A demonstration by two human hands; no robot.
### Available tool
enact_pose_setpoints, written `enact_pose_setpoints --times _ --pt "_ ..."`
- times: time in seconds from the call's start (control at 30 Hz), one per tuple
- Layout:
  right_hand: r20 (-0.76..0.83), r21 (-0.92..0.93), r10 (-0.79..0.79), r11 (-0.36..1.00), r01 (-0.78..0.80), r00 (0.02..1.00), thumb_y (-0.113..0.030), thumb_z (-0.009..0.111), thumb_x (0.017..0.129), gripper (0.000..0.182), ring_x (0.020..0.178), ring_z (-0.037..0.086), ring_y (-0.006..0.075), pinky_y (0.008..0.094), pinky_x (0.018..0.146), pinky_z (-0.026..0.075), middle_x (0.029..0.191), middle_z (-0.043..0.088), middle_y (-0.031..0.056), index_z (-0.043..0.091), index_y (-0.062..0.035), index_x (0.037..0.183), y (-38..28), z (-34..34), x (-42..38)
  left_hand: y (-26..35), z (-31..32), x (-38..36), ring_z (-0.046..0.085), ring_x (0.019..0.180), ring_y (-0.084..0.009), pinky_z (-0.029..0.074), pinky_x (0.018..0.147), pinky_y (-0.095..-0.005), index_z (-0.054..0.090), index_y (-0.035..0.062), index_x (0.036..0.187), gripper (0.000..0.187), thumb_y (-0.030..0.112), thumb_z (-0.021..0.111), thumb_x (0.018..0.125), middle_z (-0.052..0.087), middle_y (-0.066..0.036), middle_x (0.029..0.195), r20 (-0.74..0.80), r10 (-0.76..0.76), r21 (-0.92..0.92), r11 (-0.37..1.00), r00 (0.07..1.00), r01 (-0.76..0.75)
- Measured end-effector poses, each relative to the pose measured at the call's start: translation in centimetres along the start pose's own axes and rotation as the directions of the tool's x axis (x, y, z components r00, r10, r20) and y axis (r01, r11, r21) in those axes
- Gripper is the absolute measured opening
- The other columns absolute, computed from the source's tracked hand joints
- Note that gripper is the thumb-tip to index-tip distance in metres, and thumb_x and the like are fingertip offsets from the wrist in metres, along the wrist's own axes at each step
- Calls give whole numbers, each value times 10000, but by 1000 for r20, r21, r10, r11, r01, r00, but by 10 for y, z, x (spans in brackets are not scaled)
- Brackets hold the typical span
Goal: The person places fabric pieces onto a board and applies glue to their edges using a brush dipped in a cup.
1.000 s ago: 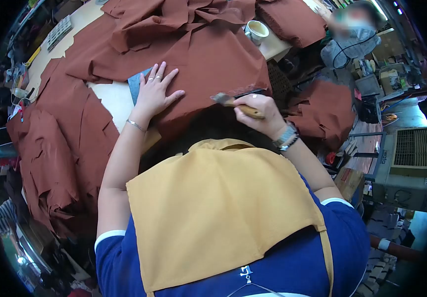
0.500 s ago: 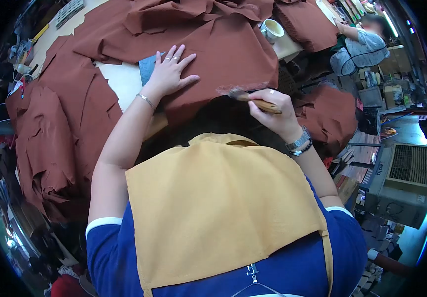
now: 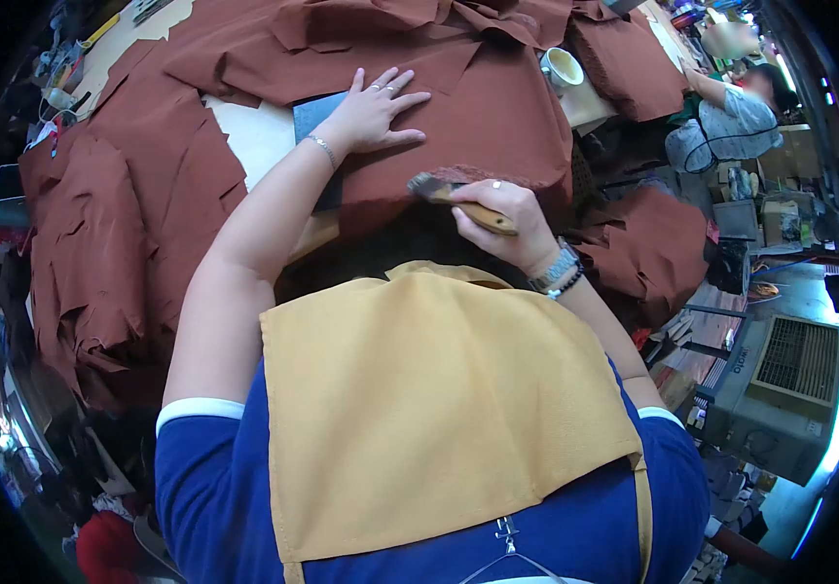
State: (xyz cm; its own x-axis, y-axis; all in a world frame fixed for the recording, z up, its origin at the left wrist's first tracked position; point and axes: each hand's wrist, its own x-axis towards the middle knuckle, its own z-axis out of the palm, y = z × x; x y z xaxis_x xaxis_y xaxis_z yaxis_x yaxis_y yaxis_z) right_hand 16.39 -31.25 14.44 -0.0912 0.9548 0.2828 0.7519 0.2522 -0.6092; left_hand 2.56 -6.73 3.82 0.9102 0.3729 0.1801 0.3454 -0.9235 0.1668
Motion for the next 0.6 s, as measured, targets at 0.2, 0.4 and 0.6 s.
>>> enact_pose_setpoints --times 0.2,0.4,0.6 --pt "-20 -31 -39 999 39 999 -34 742 776 189 808 696 289 353 765 552 912 714 136 707 -35 962 0 -21 -9 -1 2 0 292 1461 -332 185 1145 -663 389 237 1505 881 736 585 806 319 -146 1580 -99 -58 4 998 993 59" --pt "64 30 -199 980 197 978 -44 751 750 233 870 691 297 378 783 562 949 706 112 681 -53 972 19 -1 -3 -5 2 7 458 1288 -333 294 1087 -484 411 51 1473 1109 768 679 671 512 -186 1369 -265 -337 -28 939 904 342" --pt "17 63 -15 998 14 1000 -68 745 760 190 798 691 301 362 744 552 876 704 132 697 -47 942 4 -45 -22 4 -8 15 575 1067 -266 415 889 -434 662 154 1078 454 516 717 809 627 -71 1058 -162 -489 -107 872 857 477"
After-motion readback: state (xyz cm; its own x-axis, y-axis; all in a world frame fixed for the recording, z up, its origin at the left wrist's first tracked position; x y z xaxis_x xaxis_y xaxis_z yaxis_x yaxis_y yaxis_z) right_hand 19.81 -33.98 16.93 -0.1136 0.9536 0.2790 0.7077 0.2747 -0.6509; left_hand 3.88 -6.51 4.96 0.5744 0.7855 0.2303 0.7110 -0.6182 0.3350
